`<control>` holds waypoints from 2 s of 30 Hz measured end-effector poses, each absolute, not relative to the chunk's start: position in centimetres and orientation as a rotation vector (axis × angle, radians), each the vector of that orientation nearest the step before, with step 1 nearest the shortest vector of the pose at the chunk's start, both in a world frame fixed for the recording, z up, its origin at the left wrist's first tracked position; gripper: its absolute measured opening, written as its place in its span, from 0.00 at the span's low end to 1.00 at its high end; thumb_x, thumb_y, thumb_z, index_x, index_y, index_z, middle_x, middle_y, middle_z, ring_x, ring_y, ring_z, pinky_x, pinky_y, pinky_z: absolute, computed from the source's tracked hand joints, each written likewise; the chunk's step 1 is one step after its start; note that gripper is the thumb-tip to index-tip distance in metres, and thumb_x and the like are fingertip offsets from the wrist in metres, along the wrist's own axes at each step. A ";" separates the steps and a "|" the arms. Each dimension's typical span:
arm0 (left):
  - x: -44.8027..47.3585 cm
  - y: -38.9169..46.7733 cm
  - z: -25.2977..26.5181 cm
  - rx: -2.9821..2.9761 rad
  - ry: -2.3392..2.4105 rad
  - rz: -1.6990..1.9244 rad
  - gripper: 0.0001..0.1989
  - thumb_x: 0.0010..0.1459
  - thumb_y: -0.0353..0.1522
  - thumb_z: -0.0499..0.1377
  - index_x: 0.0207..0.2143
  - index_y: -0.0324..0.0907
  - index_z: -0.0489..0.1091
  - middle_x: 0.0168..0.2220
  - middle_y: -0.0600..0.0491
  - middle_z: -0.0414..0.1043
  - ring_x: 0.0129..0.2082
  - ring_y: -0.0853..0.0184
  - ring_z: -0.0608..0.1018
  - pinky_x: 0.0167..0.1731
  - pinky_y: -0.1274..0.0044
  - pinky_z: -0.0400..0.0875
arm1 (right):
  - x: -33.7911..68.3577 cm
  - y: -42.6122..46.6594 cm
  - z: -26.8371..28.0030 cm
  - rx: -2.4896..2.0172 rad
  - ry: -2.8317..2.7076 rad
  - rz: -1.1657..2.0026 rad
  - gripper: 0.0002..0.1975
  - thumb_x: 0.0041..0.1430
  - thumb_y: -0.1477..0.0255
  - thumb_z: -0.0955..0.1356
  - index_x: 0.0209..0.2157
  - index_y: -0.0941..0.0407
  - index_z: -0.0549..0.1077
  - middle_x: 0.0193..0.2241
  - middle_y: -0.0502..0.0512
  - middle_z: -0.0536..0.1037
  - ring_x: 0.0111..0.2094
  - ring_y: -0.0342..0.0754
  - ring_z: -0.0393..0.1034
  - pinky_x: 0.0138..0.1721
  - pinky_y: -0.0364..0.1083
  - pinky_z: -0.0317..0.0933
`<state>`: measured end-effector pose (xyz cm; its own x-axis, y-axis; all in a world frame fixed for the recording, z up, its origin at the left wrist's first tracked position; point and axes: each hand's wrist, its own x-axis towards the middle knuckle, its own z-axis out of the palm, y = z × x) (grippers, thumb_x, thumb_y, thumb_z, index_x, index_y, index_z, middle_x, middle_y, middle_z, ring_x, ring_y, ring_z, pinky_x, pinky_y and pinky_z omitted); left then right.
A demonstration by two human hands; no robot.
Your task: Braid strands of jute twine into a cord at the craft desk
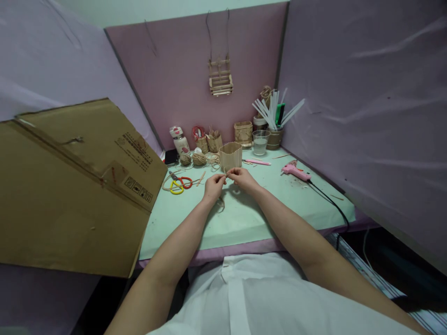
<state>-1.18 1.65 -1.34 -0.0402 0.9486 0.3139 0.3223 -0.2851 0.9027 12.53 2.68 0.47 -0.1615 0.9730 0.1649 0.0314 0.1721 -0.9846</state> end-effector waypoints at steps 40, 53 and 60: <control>-1.0 0.9 -0.3 1.660 1.381 1.461 0.06 0.48 0.32 0.58 0.27 0.38 0.72 0.26 0.53 0.73 0.28 0.69 0.72 0.33 0.77 0.66 | 12.3 3.2 -0.1 -1.057 -1.548 0.948 0.10 0.46 0.64 0.67 0.24 0.57 0.72 0.22 0.49 0.71 0.25 0.42 0.60 0.29 0.43 0.54; -1.2 1.4 -0.9 1.596 1.497 1.444 0.07 0.46 0.31 0.57 0.28 0.38 0.73 0.25 0.53 0.73 0.26 0.70 0.73 0.30 0.78 0.66 | 12.0 2.9 -0.3 -1.088 -1.753 0.700 0.08 0.52 0.69 0.64 0.24 0.58 0.72 0.23 0.50 0.72 0.26 0.42 0.62 0.28 0.41 0.54; -1.1 0.9 -0.4 1.666 1.545 1.409 0.06 0.46 0.30 0.56 0.26 0.39 0.73 0.24 0.53 0.73 0.26 0.69 0.72 0.30 0.79 0.65 | 11.9 2.7 -0.6 -1.126 -1.748 0.480 0.05 0.51 0.73 0.65 0.25 0.58 0.72 0.26 0.52 0.72 0.30 0.44 0.64 0.34 0.43 0.56</control>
